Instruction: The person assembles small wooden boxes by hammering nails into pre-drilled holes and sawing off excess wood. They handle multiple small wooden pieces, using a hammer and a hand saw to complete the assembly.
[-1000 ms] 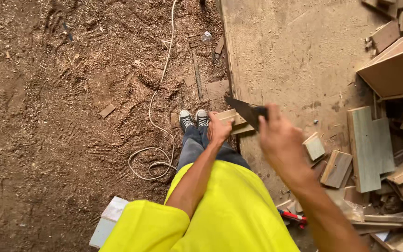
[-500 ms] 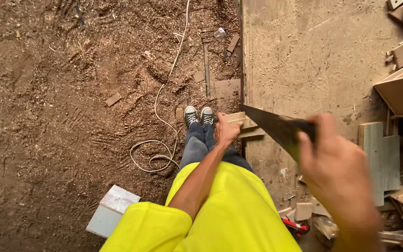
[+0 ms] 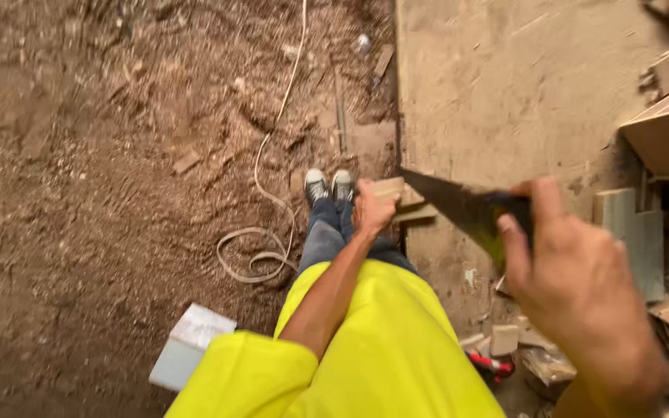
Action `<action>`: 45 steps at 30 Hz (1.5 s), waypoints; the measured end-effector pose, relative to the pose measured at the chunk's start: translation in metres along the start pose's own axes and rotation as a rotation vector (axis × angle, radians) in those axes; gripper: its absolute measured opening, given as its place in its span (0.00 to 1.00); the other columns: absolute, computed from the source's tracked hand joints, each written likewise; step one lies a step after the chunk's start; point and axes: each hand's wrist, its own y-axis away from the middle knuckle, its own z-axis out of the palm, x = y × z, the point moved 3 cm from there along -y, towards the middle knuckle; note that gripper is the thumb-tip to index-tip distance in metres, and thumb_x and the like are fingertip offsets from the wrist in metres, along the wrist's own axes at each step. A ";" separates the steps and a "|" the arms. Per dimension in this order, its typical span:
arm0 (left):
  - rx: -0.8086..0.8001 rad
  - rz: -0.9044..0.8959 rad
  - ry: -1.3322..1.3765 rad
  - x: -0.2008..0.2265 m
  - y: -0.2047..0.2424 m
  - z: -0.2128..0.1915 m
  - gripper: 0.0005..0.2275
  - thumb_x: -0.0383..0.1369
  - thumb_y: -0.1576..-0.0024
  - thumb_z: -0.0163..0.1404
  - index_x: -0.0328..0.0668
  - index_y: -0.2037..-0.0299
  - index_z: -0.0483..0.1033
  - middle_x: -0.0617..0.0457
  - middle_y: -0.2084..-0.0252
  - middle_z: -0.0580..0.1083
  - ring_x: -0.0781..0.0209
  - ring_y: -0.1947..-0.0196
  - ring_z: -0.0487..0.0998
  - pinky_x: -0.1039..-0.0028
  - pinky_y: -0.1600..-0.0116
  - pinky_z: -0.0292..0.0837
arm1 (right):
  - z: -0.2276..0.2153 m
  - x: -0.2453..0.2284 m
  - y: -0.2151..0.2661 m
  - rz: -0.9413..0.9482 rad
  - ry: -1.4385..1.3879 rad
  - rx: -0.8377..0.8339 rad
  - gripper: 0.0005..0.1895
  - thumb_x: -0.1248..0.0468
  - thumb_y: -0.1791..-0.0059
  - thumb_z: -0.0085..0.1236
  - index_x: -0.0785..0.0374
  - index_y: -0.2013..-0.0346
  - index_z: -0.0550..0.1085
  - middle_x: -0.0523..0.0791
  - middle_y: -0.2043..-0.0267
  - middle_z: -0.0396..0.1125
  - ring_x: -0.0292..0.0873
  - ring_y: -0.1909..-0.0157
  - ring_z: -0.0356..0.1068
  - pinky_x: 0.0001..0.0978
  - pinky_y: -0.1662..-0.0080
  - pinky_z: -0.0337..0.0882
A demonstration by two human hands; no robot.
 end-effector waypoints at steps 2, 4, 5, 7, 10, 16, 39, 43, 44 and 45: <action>0.035 0.005 0.041 0.012 -0.017 -0.006 0.32 0.46 0.55 0.63 0.48 0.43 0.61 0.40 0.52 0.79 0.37 0.52 0.80 0.51 0.50 0.75 | 0.002 -0.011 -0.006 0.106 0.022 -0.103 0.14 0.58 0.45 0.48 0.55 0.45 0.64 0.56 0.73 0.72 0.61 0.72 0.75 0.53 0.68 0.74; 0.035 0.007 -0.002 0.001 -0.010 -0.010 0.32 0.46 0.51 0.63 0.48 0.41 0.60 0.37 0.52 0.77 0.35 0.51 0.79 0.50 0.48 0.73 | 0.020 -0.030 -0.019 -0.076 -0.062 0.020 0.12 0.60 0.45 0.48 0.59 0.49 0.66 0.55 0.73 0.71 0.61 0.73 0.74 0.55 0.70 0.72; 0.013 0.020 -0.029 0.002 -0.010 -0.007 0.31 0.46 0.50 0.63 0.48 0.40 0.60 0.36 0.51 0.77 0.33 0.51 0.78 0.50 0.48 0.72 | 0.038 -0.042 -0.029 -0.141 -0.018 0.079 0.12 0.60 0.45 0.48 0.61 0.48 0.65 0.55 0.75 0.71 0.62 0.73 0.73 0.55 0.69 0.71; 0.023 0.009 0.005 0.005 -0.014 -0.003 0.31 0.45 0.52 0.63 0.48 0.42 0.60 0.38 0.52 0.77 0.36 0.52 0.79 0.51 0.49 0.74 | 0.066 -0.047 -0.048 -0.110 0.033 0.024 0.12 0.60 0.43 0.47 0.62 0.48 0.64 0.55 0.76 0.70 0.61 0.73 0.74 0.55 0.69 0.72; 0.029 -0.020 0.018 -0.004 -0.017 -0.003 0.31 0.45 0.53 0.63 0.49 0.43 0.60 0.40 0.53 0.78 0.37 0.53 0.80 0.51 0.50 0.74 | 0.088 -0.045 -0.061 -0.006 -0.004 -0.105 0.12 0.59 0.43 0.45 0.61 0.48 0.62 0.56 0.75 0.70 0.61 0.72 0.75 0.55 0.70 0.73; 0.058 0.055 0.010 0.003 -0.033 0.008 0.32 0.46 0.53 0.64 0.49 0.43 0.62 0.38 0.54 0.79 0.36 0.53 0.79 0.51 0.49 0.74 | 0.008 -0.025 -0.025 0.066 -0.144 -0.018 0.12 0.58 0.44 0.48 0.57 0.48 0.64 0.59 0.73 0.70 0.66 0.70 0.73 0.59 0.69 0.71; 0.010 0.030 -0.007 0.011 -0.010 -0.008 0.32 0.47 0.51 0.62 0.47 0.42 0.59 0.38 0.55 0.79 0.37 0.55 0.80 0.51 0.51 0.75 | -0.001 -0.005 0.000 0.085 0.011 -0.100 0.12 0.58 0.45 0.46 0.58 0.50 0.63 0.58 0.74 0.72 0.64 0.71 0.75 0.58 0.65 0.73; -0.007 -0.033 -0.025 0.003 -0.009 -0.012 0.32 0.47 0.52 0.63 0.47 0.43 0.58 0.38 0.55 0.78 0.37 0.54 0.80 0.51 0.51 0.74 | 0.058 -0.043 -0.042 -0.014 -0.025 -0.042 0.12 0.58 0.43 0.46 0.60 0.48 0.62 0.56 0.75 0.70 0.64 0.71 0.72 0.60 0.68 0.70; -0.017 -0.039 -0.034 0.005 -0.009 -0.008 0.32 0.47 0.52 0.63 0.47 0.43 0.59 0.38 0.54 0.78 0.37 0.54 0.80 0.50 0.51 0.74 | 0.072 -0.048 -0.050 -0.012 -0.003 -0.054 0.16 0.58 0.42 0.45 0.61 0.43 0.60 0.56 0.76 0.70 0.62 0.73 0.73 0.57 0.71 0.71; -0.028 -0.048 -0.038 0.009 -0.012 -0.006 0.32 0.47 0.52 0.63 0.47 0.43 0.59 0.38 0.55 0.78 0.38 0.55 0.80 0.51 0.52 0.74 | 0.082 -0.049 -0.061 -0.018 0.018 -0.062 0.20 0.58 0.42 0.44 0.62 0.38 0.57 0.56 0.77 0.69 0.59 0.75 0.74 0.54 0.74 0.72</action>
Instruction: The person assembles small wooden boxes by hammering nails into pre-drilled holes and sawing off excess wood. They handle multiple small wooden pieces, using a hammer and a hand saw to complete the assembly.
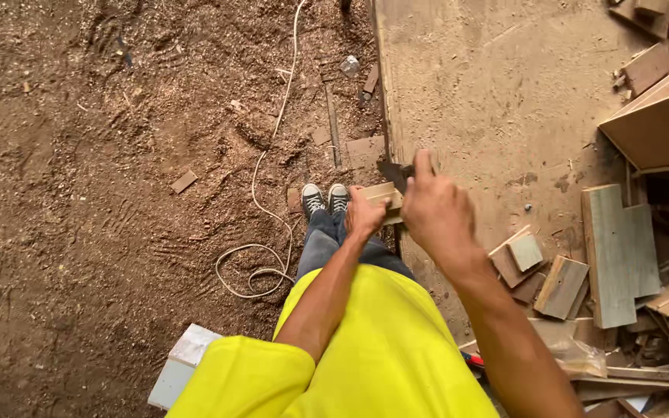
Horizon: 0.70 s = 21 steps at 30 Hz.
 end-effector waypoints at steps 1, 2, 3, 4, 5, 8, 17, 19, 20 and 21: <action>-0.011 -0.009 -0.005 0.002 -0.003 0.000 0.32 0.47 0.52 0.62 0.47 0.43 0.58 0.38 0.55 0.79 0.38 0.55 0.81 0.51 0.52 0.75 | 0.004 0.003 -0.009 0.028 -0.059 -0.023 0.18 0.58 0.42 0.43 0.62 0.40 0.59 0.56 0.76 0.69 0.59 0.75 0.74 0.53 0.74 0.72; -0.023 -0.023 -0.011 -0.002 -0.002 0.000 0.32 0.47 0.52 0.62 0.47 0.42 0.58 0.38 0.56 0.79 0.38 0.56 0.81 0.51 0.53 0.75 | 0.005 0.008 -0.008 0.056 -0.120 -0.050 0.15 0.58 0.42 0.42 0.62 0.43 0.60 0.56 0.76 0.70 0.59 0.75 0.74 0.52 0.74 0.72; 0.004 0.008 -0.005 -0.007 -0.001 -0.002 0.32 0.47 0.52 0.63 0.47 0.43 0.58 0.37 0.56 0.79 0.38 0.56 0.81 0.51 0.52 0.75 | 0.002 0.015 -0.003 0.083 -0.180 -0.078 0.13 0.58 0.42 0.42 0.61 0.45 0.61 0.56 0.76 0.70 0.59 0.75 0.75 0.52 0.74 0.72; 0.029 0.048 0.004 -0.006 -0.004 0.000 0.33 0.47 0.53 0.64 0.47 0.43 0.58 0.37 0.56 0.78 0.37 0.55 0.80 0.51 0.52 0.74 | -0.009 0.025 0.001 0.064 -0.189 -0.022 0.13 0.58 0.42 0.43 0.61 0.46 0.62 0.56 0.75 0.70 0.59 0.74 0.75 0.53 0.73 0.73; 0.054 0.087 0.014 -0.004 -0.007 0.002 0.33 0.47 0.53 0.65 0.46 0.43 0.59 0.36 0.56 0.78 0.36 0.55 0.79 0.51 0.52 0.74 | -0.024 0.036 0.009 0.045 -0.197 0.034 0.13 0.58 0.43 0.45 0.61 0.47 0.63 0.57 0.74 0.71 0.60 0.73 0.74 0.54 0.72 0.74; 0.057 0.110 0.053 -0.016 -0.011 0.007 0.30 0.44 0.53 0.62 0.46 0.44 0.60 0.38 0.56 0.79 0.37 0.56 0.81 0.51 0.54 0.76 | -0.065 0.059 0.044 0.061 -0.087 0.027 0.13 0.57 0.44 0.46 0.58 0.47 0.65 0.58 0.71 0.71 0.62 0.72 0.74 0.55 0.71 0.74; 0.061 0.090 0.018 -0.016 -0.010 0.013 0.33 0.46 0.53 0.64 0.46 0.43 0.59 0.37 0.56 0.78 0.35 0.55 0.80 0.51 0.51 0.75 | 0.036 0.026 -0.015 0.043 -0.116 -0.051 0.17 0.60 0.41 0.41 0.63 0.40 0.58 0.53 0.78 0.69 0.55 0.80 0.71 0.46 0.80 0.68; 0.035 0.040 0.002 -0.019 -0.008 0.009 0.33 0.46 0.53 0.62 0.47 0.41 0.58 0.38 0.55 0.79 0.37 0.55 0.81 0.52 0.52 0.75 | 0.055 0.039 -0.027 0.014 -0.185 -0.037 0.13 0.61 0.41 0.42 0.66 0.46 0.60 0.54 0.77 0.69 0.54 0.79 0.72 0.45 0.79 0.68; 0.017 0.023 -0.011 -0.019 -0.008 0.008 0.33 0.45 0.53 0.62 0.48 0.40 0.58 0.38 0.55 0.79 0.37 0.55 0.81 0.52 0.52 0.76 | 0.062 0.047 -0.028 0.030 -0.211 -0.054 0.14 0.61 0.41 0.43 0.65 0.45 0.60 0.55 0.76 0.69 0.56 0.78 0.72 0.47 0.79 0.69; 0.037 0.052 0.000 -0.019 -0.007 0.008 0.32 0.45 0.53 0.61 0.48 0.41 0.58 0.38 0.55 0.79 0.37 0.55 0.81 0.52 0.52 0.76 | 0.068 0.054 -0.027 0.045 -0.237 -0.071 0.14 0.61 0.42 0.43 0.64 0.44 0.59 0.57 0.76 0.70 0.58 0.78 0.73 0.48 0.78 0.70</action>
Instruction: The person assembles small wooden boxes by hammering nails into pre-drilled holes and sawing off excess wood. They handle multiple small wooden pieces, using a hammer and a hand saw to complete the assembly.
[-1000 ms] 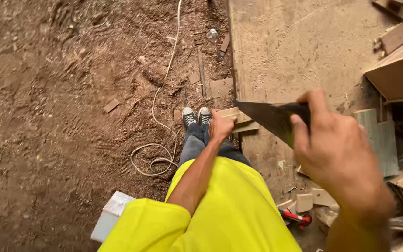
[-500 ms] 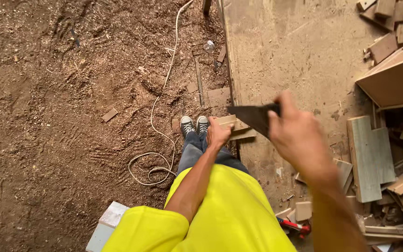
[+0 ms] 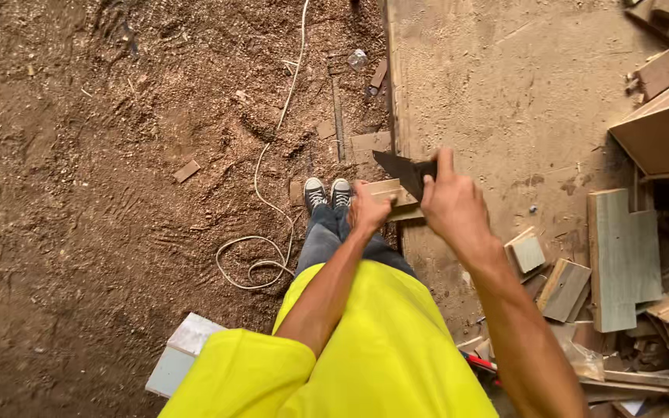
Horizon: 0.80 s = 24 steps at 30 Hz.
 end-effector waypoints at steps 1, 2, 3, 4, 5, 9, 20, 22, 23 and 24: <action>0.024 0.035 0.018 0.006 -0.003 0.003 0.31 0.44 0.52 0.61 0.48 0.41 0.59 0.39 0.55 0.79 0.37 0.55 0.81 0.51 0.52 0.76 | -0.001 0.008 -0.001 0.011 -0.022 -0.009 0.15 0.61 0.42 0.44 0.63 0.43 0.59 0.58 0.75 0.70 0.60 0.77 0.73 0.50 0.78 0.71; 0.048 0.069 0.035 0.012 -0.007 0.005 0.30 0.44 0.52 0.60 0.48 0.42 0.60 0.39 0.54 0.79 0.37 0.55 0.81 0.51 0.51 0.76 | -0.006 0.009 -0.001 -0.048 0.002 0.065 0.16 0.61 0.43 0.46 0.63 0.43 0.60 0.59 0.75 0.70 0.61 0.76 0.73 0.52 0.76 0.71; 0.045 0.051 0.028 0.006 -0.005 0.002 0.30 0.43 0.52 0.60 0.49 0.41 0.60 0.39 0.54 0.79 0.36 0.54 0.81 0.51 0.51 0.75 | -0.005 0.003 0.006 -0.118 0.021 0.117 0.16 0.62 0.44 0.48 0.63 0.44 0.61 0.60 0.75 0.70 0.63 0.74 0.73 0.54 0.74 0.70; 0.042 0.034 0.020 0.002 -0.005 -0.002 0.30 0.42 0.51 0.60 0.50 0.41 0.60 0.38 0.54 0.79 0.35 0.54 0.80 0.50 0.51 0.74 | -0.006 -0.006 0.012 -0.189 0.038 0.168 0.17 0.62 0.45 0.50 0.63 0.44 0.61 0.61 0.75 0.71 0.65 0.73 0.72 0.56 0.72 0.70; 0.015 0.018 0.004 -0.004 0.000 0.000 0.30 0.41 0.51 0.60 0.51 0.40 0.60 0.38 0.53 0.78 0.34 0.53 0.79 0.50 0.50 0.73 | -0.006 -0.009 0.020 -0.166 0.038 0.152 0.16 0.62 0.45 0.50 0.63 0.45 0.61 0.61 0.74 0.71 0.66 0.73 0.73 0.56 0.72 0.70; -0.001 0.008 0.017 0.006 -0.013 0.006 0.31 0.45 0.52 0.60 0.51 0.40 0.60 0.39 0.53 0.78 0.35 0.53 0.80 0.50 0.50 0.74 | -0.047 -0.017 0.026 -0.128 -0.011 0.148 0.13 0.61 0.44 0.49 0.62 0.48 0.64 0.60 0.71 0.72 0.64 0.72 0.75 0.56 0.71 0.74; -0.010 0.055 -0.079 0.001 0.016 -0.010 0.31 0.48 0.49 0.60 0.49 0.40 0.60 0.37 0.53 0.79 0.33 0.54 0.80 0.49 0.50 0.74 | -0.077 -0.036 0.059 -0.120 -0.004 0.143 0.12 0.62 0.46 0.53 0.62 0.50 0.66 0.63 0.71 0.71 0.71 0.68 0.71 0.60 0.67 0.70; -0.019 0.060 -0.032 0.026 -0.004 -0.006 0.31 0.47 0.52 0.60 0.47 0.41 0.59 0.39 0.54 0.79 0.35 0.54 0.81 0.50 0.51 0.75 | -0.085 -0.032 0.045 -0.090 -0.058 0.108 0.13 0.63 0.46 0.52 0.62 0.49 0.66 0.62 0.72 0.71 0.69 0.69 0.73 0.59 0.66 0.70; -0.016 0.033 -0.008 0.023 -0.003 -0.009 0.32 0.46 0.53 0.61 0.47 0.42 0.59 0.40 0.55 0.80 0.36 0.54 0.81 0.50 0.52 0.75 | -0.087 -0.035 0.047 -0.119 -0.058 0.126 0.13 0.63 0.46 0.52 0.62 0.49 0.66 0.62 0.72 0.71 0.69 0.68 0.72 0.59 0.67 0.70; -0.006 0.021 -0.002 0.022 -0.005 -0.011 0.33 0.46 0.53 0.62 0.47 0.42 0.58 0.39 0.54 0.79 0.36 0.54 0.80 0.50 0.51 0.75 | -0.088 -0.041 0.052 -0.148 -0.059 0.145 0.13 0.63 0.47 0.52 0.63 0.48 0.66 0.62 0.72 0.72 0.69 0.67 0.72 0.59 0.67 0.69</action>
